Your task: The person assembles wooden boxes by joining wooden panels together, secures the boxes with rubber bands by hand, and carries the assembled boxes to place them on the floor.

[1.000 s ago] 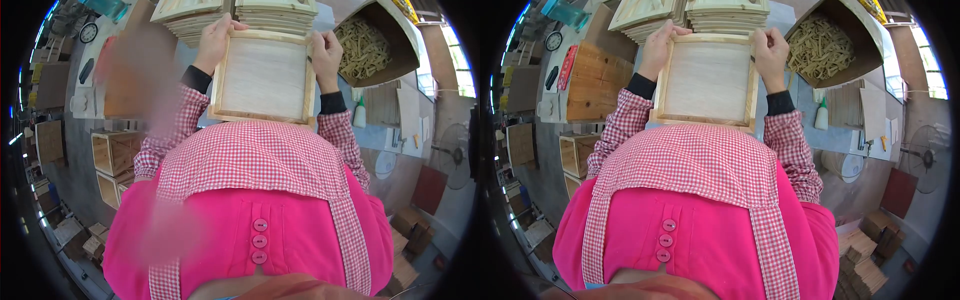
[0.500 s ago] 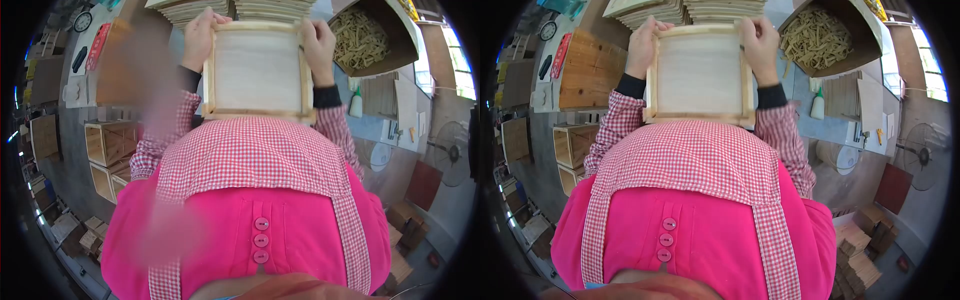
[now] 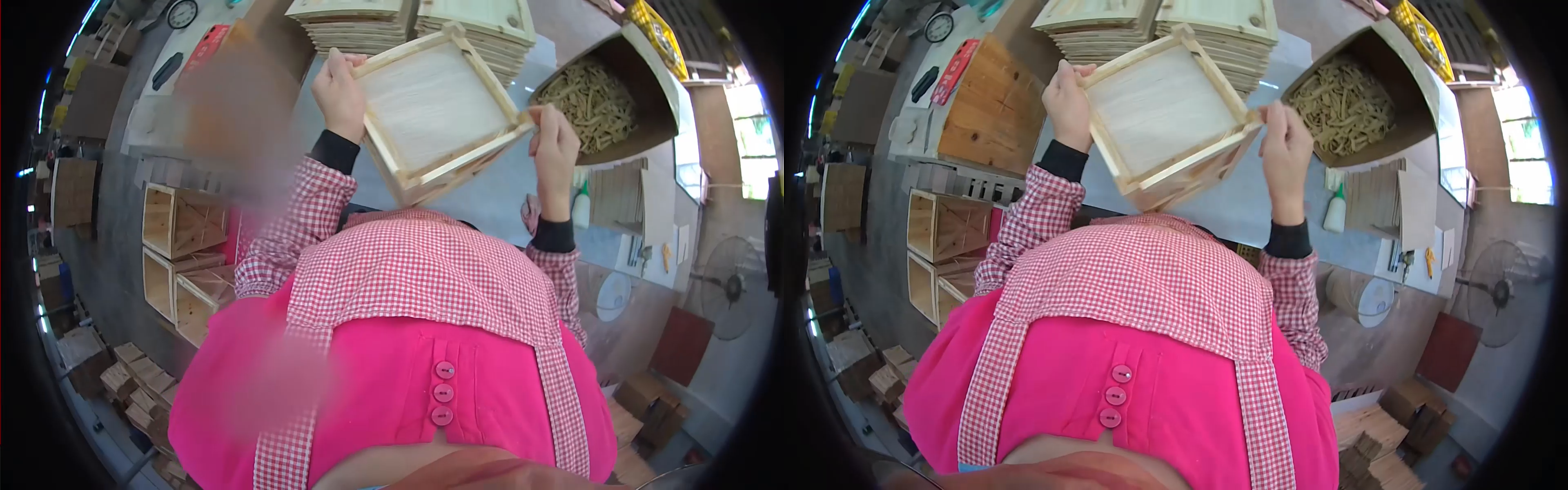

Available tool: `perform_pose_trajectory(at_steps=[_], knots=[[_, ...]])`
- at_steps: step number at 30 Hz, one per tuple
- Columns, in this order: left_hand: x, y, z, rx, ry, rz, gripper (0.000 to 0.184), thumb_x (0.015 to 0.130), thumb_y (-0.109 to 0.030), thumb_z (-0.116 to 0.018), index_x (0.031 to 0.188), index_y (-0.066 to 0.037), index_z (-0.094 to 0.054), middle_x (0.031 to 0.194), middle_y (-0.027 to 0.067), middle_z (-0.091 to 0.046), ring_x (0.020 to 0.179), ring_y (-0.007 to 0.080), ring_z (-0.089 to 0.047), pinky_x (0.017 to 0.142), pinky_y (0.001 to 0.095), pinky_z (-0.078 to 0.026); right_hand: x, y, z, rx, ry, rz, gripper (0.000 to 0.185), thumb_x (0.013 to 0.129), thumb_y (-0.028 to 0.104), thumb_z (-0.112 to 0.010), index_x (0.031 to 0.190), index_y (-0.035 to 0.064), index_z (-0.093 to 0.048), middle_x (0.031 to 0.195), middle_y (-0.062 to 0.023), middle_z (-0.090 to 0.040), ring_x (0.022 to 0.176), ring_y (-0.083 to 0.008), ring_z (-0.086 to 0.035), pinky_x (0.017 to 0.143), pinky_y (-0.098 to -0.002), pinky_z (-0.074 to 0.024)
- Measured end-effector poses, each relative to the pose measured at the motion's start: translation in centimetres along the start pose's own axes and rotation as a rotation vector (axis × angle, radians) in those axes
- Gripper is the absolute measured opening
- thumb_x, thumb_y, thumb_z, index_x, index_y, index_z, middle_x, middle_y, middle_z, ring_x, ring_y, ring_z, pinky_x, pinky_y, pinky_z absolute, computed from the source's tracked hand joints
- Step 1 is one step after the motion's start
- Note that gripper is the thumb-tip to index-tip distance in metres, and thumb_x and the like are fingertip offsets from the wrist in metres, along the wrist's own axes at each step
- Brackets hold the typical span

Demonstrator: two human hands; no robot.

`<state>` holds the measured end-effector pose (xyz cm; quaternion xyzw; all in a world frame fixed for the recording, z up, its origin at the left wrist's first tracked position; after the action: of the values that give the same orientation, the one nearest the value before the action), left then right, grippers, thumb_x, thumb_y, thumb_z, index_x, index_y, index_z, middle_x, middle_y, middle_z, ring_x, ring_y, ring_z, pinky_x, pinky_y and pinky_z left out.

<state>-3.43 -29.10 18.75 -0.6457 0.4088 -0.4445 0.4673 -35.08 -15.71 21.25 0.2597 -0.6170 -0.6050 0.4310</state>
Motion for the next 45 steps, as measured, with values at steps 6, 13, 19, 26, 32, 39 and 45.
perform_pose_trajectory(at_steps=[6,13,19,26,32,39,45], knots=[[-3.9,-1.8,3.2,-0.039,-0.110,-0.037,0.039,0.102,-0.028,-0.040,0.085,0.001,-0.061,0.087,0.0080,-0.065,0.080,0.0134,-0.056,0.078,0.0275,-0.044,2.1,-2.3,-2.8,0.085,-0.105,0.018,0.024,0.094,0.019,-0.058,0.081,-0.0013,-0.061,0.067,0.0031,-0.053,0.056,-0.0026,-0.044,0.050,-0.0193,-0.0350],[-8.1,-4.0,6.9,0.120,0.176,0.171,0.032,0.102,-0.025,-0.042,0.103,0.000,-0.062,0.100,0.0078,-0.065,0.093,0.0143,-0.059,0.087,0.0297,-0.043,4.8,-2.8,-4.9,0.054,0.019,0.111,0.023,0.094,0.018,-0.060,0.077,0.0024,-0.058,0.067,0.0063,-0.050,0.060,-0.0010,-0.041,0.052,-0.0190,-0.0332],[-0.2,-2.2,-0.9,0.047,0.384,0.028,0.032,0.101,-0.026,-0.044,0.113,-0.001,-0.060,0.109,0.0057,-0.063,0.104,0.0127,-0.057,0.091,0.0294,-0.043,4.8,-3.2,-5.1,0.106,-0.005,0.152,0.022,0.091,0.017,-0.063,0.077,0.0010,-0.059,0.067,0.0058,-0.053,0.062,-0.0015,-0.042,0.053,-0.0205,-0.0342],[2.6,2.1,-5.1,0.159,0.654,-0.024,0.037,0.102,-0.030,-0.043,0.100,0.001,-0.064,0.096,0.0046,-0.066,0.088,0.0100,-0.060,0.081,0.0251,-0.047,3.7,-2.1,-5.0,0.033,-0.037,0.139,0.021,0.091,0.016,-0.063,0.077,0.0001,-0.059,0.068,0.0046,-0.055,0.062,-0.0015,-0.044,0.054,-0.0201,-0.0357],[1.4,0.9,-4.3,0.073,0.558,-0.003,0.038,0.100,-0.028,-0.046,0.087,0.000,-0.068,0.082,0.0026,-0.066,0.079,0.0076,-0.056,0.075,0.0262,-0.045,3.6,-2.0,-4.8,0.026,-0.090,0.185,0.021,0.091,0.015,-0.063,0.078,-0.0012,-0.060,0.066,0.0041,-0.055,0.060,-0.0020,-0.045,0.052,-0.0203,-0.0364],[1.0,-0.5,-3.3,0.153,0.490,0.027,0.037,0.101,-0.027,-0.045,0.092,0.001,-0.068,0.088,0.0041,-0.068,0.082,0.0082,-0.058,0.077,0.0253,-0.046,4.2,-2.4,-5.9,0.096,-0.127,0.156,0.022,0.090,0.015,-0.063,0.077,-0.0029,-0.062,0.065,0.0028,-0.057,0.058,-0.0034,-0.049,0.051,-0.0210,-0.0392],[2.6,-2.9,-3.4,0.418,0.580,-0.252,0.041,0.102,-0.027,-0.042,0.097,0.004,-0.067,0.098,0.0084,-0.069,0.091,0.0125,-0.060,0.086,0.0265,-0.045,4.2,2.2,-4.8,-0.053,-0.251,0.269,0.022,0.092,0.016,-0.062,0.079,-0.0018,-0.064,0.068,0.0033,-0.059,0.064,-0.0017,-0.049,0.055,-0.0198,-0.0393]])
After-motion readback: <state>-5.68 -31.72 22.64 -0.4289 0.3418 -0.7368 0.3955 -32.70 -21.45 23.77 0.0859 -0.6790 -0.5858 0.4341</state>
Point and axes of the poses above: each hand's wrist, its own x-axis towards the middle knuckle, its own z-axis out of the back of the hand, y = z × x, the point moved 8 cm from there along x, towards the middle knuckle
